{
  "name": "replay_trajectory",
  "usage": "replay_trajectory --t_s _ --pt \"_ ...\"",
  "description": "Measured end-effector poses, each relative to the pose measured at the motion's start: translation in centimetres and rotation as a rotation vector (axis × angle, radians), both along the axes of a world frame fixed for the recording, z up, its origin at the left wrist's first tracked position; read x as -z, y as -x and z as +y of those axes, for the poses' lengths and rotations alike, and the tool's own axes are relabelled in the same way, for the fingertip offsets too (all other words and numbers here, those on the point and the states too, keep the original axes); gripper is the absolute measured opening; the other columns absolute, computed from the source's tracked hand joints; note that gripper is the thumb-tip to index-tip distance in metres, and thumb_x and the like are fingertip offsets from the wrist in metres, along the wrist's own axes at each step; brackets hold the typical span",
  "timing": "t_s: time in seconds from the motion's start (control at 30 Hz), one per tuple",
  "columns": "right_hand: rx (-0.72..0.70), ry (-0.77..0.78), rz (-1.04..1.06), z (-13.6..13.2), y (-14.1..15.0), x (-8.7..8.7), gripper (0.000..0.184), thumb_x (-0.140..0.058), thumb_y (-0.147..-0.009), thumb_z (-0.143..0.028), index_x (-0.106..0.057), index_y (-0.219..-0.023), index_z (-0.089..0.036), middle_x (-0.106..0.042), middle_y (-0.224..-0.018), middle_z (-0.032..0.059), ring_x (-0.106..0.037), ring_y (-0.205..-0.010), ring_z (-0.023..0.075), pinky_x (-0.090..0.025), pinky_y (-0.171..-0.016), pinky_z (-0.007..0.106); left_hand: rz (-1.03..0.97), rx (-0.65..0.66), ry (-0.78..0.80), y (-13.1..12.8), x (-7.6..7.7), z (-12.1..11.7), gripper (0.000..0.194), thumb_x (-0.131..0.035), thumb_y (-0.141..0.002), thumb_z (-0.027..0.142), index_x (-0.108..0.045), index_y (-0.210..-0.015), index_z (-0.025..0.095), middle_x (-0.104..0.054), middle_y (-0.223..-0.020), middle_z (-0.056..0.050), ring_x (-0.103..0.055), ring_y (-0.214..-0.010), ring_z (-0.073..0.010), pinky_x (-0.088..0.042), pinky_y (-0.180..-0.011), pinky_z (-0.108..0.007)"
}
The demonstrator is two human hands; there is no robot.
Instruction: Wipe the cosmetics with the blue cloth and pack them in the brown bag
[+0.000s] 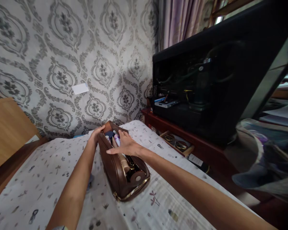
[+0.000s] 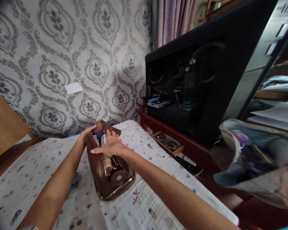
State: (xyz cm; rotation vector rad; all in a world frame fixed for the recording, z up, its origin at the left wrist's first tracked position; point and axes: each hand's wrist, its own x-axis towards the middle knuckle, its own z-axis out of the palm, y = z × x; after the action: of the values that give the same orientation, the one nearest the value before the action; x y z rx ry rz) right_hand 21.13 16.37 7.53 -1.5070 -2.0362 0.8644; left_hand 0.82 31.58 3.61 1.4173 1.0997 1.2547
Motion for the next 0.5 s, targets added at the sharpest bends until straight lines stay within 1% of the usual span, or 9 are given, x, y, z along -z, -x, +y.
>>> replay_trajectory --t_s 0.1,0.13,0.2,0.27,0.33,0.4,0.5 --pt "-0.005 0.006 0.024 0.0 0.0 -0.1 0.137 -0.081 -0.056 -0.070 -0.015 -0.161 -0.013 -0.016 -0.166 0.0217 -0.015 -0.154 0.0413 -0.024 -0.121 0.056 -0.046 -0.094 -0.058 0.4 -1.6 0.2 0.067 -0.077 -0.066 0.040 -0.054 -0.126 0.022 -0.073 -0.088 -0.004 -0.069 -0.073 -0.0176 -0.054 -0.069 -0.030" --pt "-0.003 0.006 0.027 0.0 0.0 0.0 0.137 -0.081 -0.055 -0.071 -0.015 -0.161 -0.013 -0.016 -0.166 0.0221 -0.014 -0.154 0.0413 -0.023 -0.121 0.056 -0.047 -0.112 -0.083 0.5 -2.2 -0.1 0.072 -0.077 -0.066 0.038 -0.050 -0.131 0.024 -0.073 -0.092 -0.004 -0.069 -0.075 -0.0167 -0.054 -0.069 -0.028" --pt "0.002 0.001 0.039 0.1 0.0 0.2 0.139 -0.081 -0.054 -0.072 -0.016 -0.161 -0.011 -0.017 -0.166 0.0234 -0.014 -0.154 0.0418 -0.022 -0.122 0.056 -0.028 -0.129 -0.132 0.5 -3.3 -1.1 0.077 -0.077 -0.064 0.039 -0.046 -0.134 0.025 -0.073 -0.098 -0.005 -0.070 -0.078 -0.0167 -0.053 -0.069 -0.027" --pt "-0.004 -0.005 0.050 0.3 0.1 0.4 0.139 -0.081 -0.053 -0.073 -0.017 -0.160 -0.011 -0.016 -0.166 0.0238 -0.013 -0.154 0.0422 -0.021 -0.122 0.056 0.017 -0.125 -0.187 0.0 -4.2 -2.5 0.076 -0.077 -0.064 0.042 -0.048 -0.131 0.025 -0.074 -0.101 -0.006 -0.070 -0.081 -0.0187 -0.053 -0.070 -0.029" --pt "-0.013 -0.023 0.054 0.4 0.1 0.5 0.137 -0.080 -0.054 -0.074 -0.018 -0.160 -0.012 -0.018 -0.165 0.0241 -0.015 -0.153 0.0429 -0.023 -0.121 0.057 0.087 -0.094 -0.249 -1.0 -4.8 -4.1 0.068 -0.077 -0.064 0.046 -0.054 -0.124 0.023 -0.074 -0.104 -0.007 -0.070 -0.088 -0.0212 -0.055 -0.075 -0.032" --pt "-0.013 -0.039 0.046 0.4 0.0 0.5 0.136 -0.080 -0.055 -0.074 -0.019 -0.160 -0.013 -0.021 -0.164 0.0240 -0.019 -0.152 0.0442 -0.025 -0.120 0.058 0.179 -0.039 -0.308 -2.1 -5.0 -5.6 0.056 -0.076 -0.065 0.047 -0.063 -0.113 0.021 -0.075 -0.106 -0.007 -0.069 -0.096 -0.0235 -0.055 -0.084 -0.035" --pt "-0.012 -0.053 0.049 0.3 -0.1 0.4 0.131 -0.081 -0.055 -0.071 -0.023 -0.159 -0.015 -0.027 -0.162 0.0222 -0.025 -0.149 0.0441 -0.028 -0.119 0.057 0.325 0.025 -0.364 -3.0 -5.0 -7.5 0.041 -0.076 -0.065 0.045 -0.070 -0.096 0.018 -0.076 -0.098 -0.006 -0.068 -0.097 -0.0261 -0.053 -0.092 -0.038"
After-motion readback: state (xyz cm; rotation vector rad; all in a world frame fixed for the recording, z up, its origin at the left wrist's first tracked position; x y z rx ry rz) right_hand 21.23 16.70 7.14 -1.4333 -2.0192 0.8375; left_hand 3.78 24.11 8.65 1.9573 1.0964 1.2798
